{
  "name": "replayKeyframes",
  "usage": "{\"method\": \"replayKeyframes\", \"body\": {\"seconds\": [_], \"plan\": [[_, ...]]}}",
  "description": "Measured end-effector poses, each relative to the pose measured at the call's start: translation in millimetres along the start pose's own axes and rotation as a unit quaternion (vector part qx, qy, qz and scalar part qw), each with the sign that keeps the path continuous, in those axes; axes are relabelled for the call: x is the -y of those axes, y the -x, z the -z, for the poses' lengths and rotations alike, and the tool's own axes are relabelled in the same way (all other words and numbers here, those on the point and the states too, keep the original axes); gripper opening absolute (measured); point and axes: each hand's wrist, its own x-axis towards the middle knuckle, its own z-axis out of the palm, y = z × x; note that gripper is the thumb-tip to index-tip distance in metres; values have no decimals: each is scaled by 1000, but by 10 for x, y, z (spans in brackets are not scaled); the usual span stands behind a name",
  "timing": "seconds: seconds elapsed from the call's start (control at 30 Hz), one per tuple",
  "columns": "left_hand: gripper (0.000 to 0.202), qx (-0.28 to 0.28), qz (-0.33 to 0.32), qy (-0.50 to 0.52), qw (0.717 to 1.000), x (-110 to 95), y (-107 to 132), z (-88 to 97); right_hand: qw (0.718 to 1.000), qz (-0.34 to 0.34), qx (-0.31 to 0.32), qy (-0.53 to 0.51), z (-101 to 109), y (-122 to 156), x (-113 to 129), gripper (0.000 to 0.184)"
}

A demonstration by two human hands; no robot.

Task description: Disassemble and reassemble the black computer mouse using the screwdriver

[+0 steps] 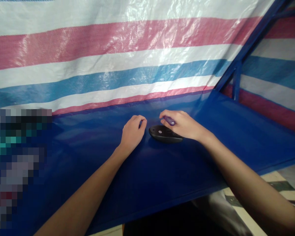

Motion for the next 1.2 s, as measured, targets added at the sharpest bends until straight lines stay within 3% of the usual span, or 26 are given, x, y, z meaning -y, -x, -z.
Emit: {"method": "replayKeyframes", "body": {"seconds": [0.2, 0.47, 0.57, 0.67, 0.77, 0.97, 1.2], "plan": [[24, 74, -92, -118, 986, 36, 14, -39, 1000, -6, 17, 22, -5, 9, -4, 17], [25, 84, -89, -87, 989, 44, 14, -44, 1000, 2, 21, 21, -20, 2, -6, 17], [27, 50, -73, -56, 994, 29, 21, -39, 999, 5, 24, 21, -26, 3, -19, 17], [28, -29, -71, -2, 997, -27, 41, 0, 999, 4, 26, 30, -27, 5, -28, 17], [25, -73, -138, 51, 986, -120, 91, 46, 999, 8, 30, 41, -17, 9, -27, 17], [31, 45, -303, 51, 950, -251, 220, 37, 998, 3, 34, 46, 13, 22, -39, 18], [37, 122, -277, 15, 953, -231, 225, 4, 998, 3, 2, 64, -11, 25, -87, 17]]}}
